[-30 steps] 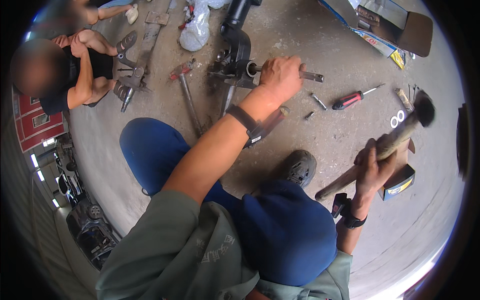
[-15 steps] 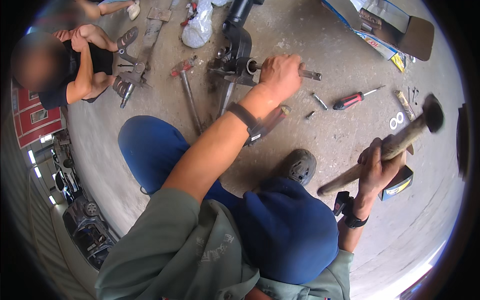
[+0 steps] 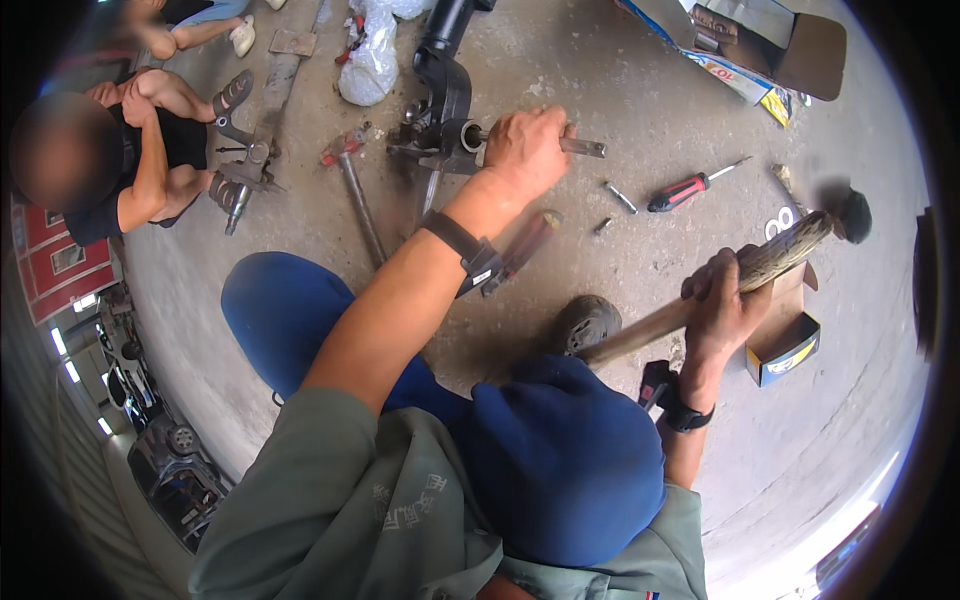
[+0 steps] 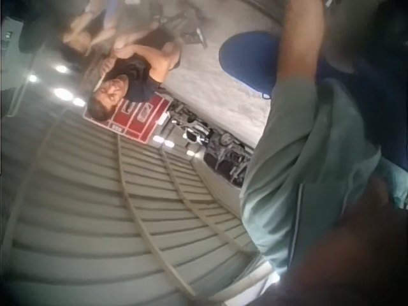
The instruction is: The person sits on the floor and uses a hammer and a metal rod to strike and adjust a cylindrical mechanical component. They repeatedly hit the part to seat or remove a component, then inspect the assembly and handle small parts like washers.
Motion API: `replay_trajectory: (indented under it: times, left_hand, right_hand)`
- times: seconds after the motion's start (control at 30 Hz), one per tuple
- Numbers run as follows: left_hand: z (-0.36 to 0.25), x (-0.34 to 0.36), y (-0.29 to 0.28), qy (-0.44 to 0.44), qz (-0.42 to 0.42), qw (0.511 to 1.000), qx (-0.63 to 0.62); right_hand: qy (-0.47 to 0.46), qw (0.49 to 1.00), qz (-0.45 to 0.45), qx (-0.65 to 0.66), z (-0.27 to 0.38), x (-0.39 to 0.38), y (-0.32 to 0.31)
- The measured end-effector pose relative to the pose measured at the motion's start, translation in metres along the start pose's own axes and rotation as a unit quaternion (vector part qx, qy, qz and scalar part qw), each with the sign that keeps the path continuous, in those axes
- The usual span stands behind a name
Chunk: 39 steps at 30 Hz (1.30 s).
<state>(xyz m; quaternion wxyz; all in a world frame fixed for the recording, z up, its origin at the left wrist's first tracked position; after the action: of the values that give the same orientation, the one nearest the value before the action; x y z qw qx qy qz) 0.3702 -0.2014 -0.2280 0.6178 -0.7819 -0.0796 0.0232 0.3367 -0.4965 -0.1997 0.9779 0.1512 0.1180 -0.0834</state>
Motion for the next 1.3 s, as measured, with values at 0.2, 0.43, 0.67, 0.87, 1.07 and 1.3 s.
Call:
replay_trajectory:
  times: [0.2,0.43,0.67,0.87,1.07,1.3]
  left_hand:
    - [0.0,0.001,0.0,0.016,0.042,0.999,-0.002]
    - [0.003,0.01,-0.002,0.057,0.149,0.987,-0.016]
    - [0.011,0.006,-0.007,0.136,0.225,0.962,-0.078]
    - [0.011,-0.003,0.003,0.211,0.168,0.957,-0.108]
    - [0.01,-0.008,0.019,0.194,0.162,0.962,-0.104]
    - [0.011,-0.02,0.002,0.204,0.125,0.964,-0.115]
  right_hand:
    - [0.08,0.916,0.211,-0.333,-0.082,-0.041,0.07]
    - [0.071,0.997,-0.026,-0.023,-0.002,-0.014,0.033]
    - [0.083,0.99,-0.096,0.06,0.003,-0.048,0.056]
    - [0.144,0.986,-0.074,-0.034,-0.032,-0.106,0.108]
    - [-0.056,0.985,-0.157,0.049,0.014,-0.113,0.068]
    - [0.157,0.981,-0.071,-0.087,-0.045,-0.125,0.045]
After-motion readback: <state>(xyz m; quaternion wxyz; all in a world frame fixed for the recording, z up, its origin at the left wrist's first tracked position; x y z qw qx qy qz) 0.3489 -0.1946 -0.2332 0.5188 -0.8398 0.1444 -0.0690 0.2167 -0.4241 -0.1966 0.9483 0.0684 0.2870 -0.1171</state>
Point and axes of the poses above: each hand's wrist, its own x-axis towards the middle knuckle, its own y-axis out of the palm, z = x × y, the point moved 9 cm from there along x, towards the middle knuckle, and after that the axes turned 10 degrees about x, right-handed, at the moved point
